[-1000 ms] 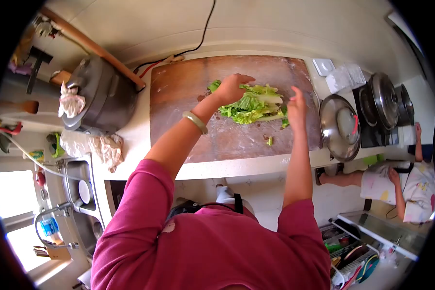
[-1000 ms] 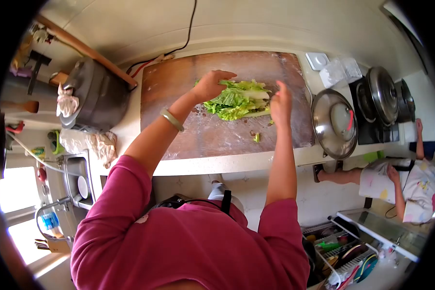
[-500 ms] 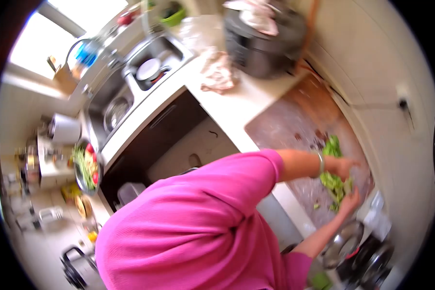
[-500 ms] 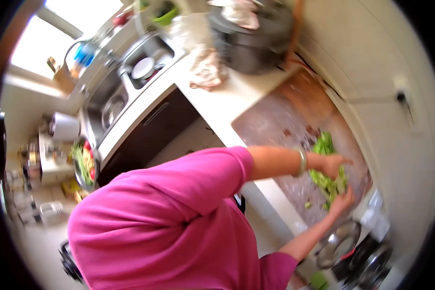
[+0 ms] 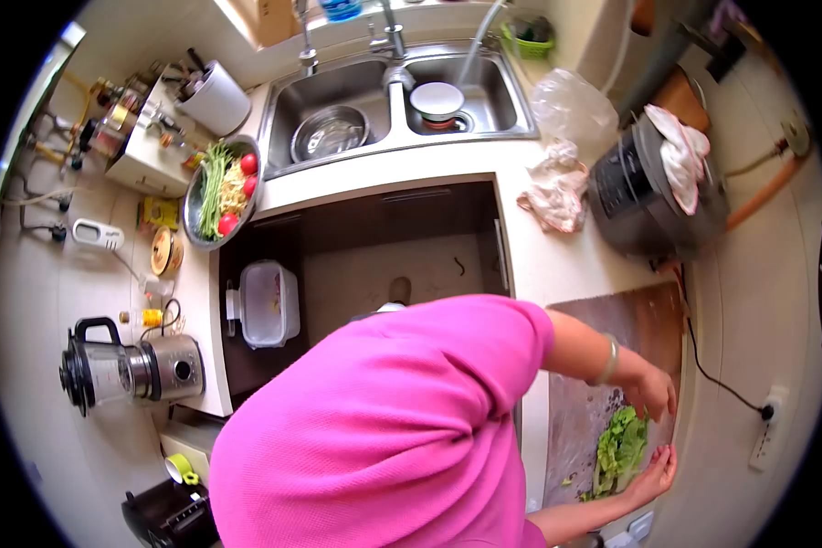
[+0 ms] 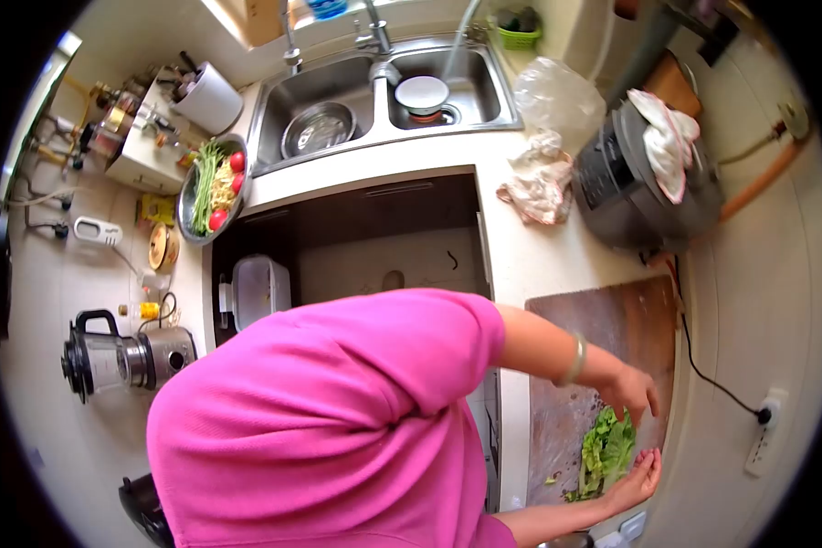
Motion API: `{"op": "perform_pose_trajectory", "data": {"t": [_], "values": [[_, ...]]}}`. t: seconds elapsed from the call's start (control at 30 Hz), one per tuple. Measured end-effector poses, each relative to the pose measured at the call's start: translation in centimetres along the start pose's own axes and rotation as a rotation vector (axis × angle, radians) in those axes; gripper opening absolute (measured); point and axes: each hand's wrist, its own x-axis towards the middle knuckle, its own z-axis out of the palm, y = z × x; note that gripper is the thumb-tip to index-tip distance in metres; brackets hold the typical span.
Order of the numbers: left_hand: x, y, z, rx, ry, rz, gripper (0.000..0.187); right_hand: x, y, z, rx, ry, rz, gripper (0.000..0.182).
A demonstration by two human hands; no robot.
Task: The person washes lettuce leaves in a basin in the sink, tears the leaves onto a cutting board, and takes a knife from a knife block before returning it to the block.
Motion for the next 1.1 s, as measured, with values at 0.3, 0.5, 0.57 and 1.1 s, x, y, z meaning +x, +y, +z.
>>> {"op": "perform_pose_trajectory", "data": {"t": [0.3,0.5,0.57,1.1], "values": [[-31.8,-4.0,-22.3,-0.559,0.828,0.126,0.03,0.5,1.9,6.9,-0.378,0.019,-0.094,0.026],[-55.3,-9.2,-32.5,-0.472,1.704,0.073,0.021,-3.7,-7.3,24.1,-0.18,-0.241,-0.196,0.022],[-61.1,-12.9,-36.5,-0.485,1.865,-0.007,0.016,-5.3,-11.4,30.0,-0.146,-0.39,-0.222,0.02],[-74.2,-24.6,-48.2,-0.192,2.343,-0.942,0.017,-11.4,-27.4,47.1,-0.333,-0.81,-0.36,0.018]]}}
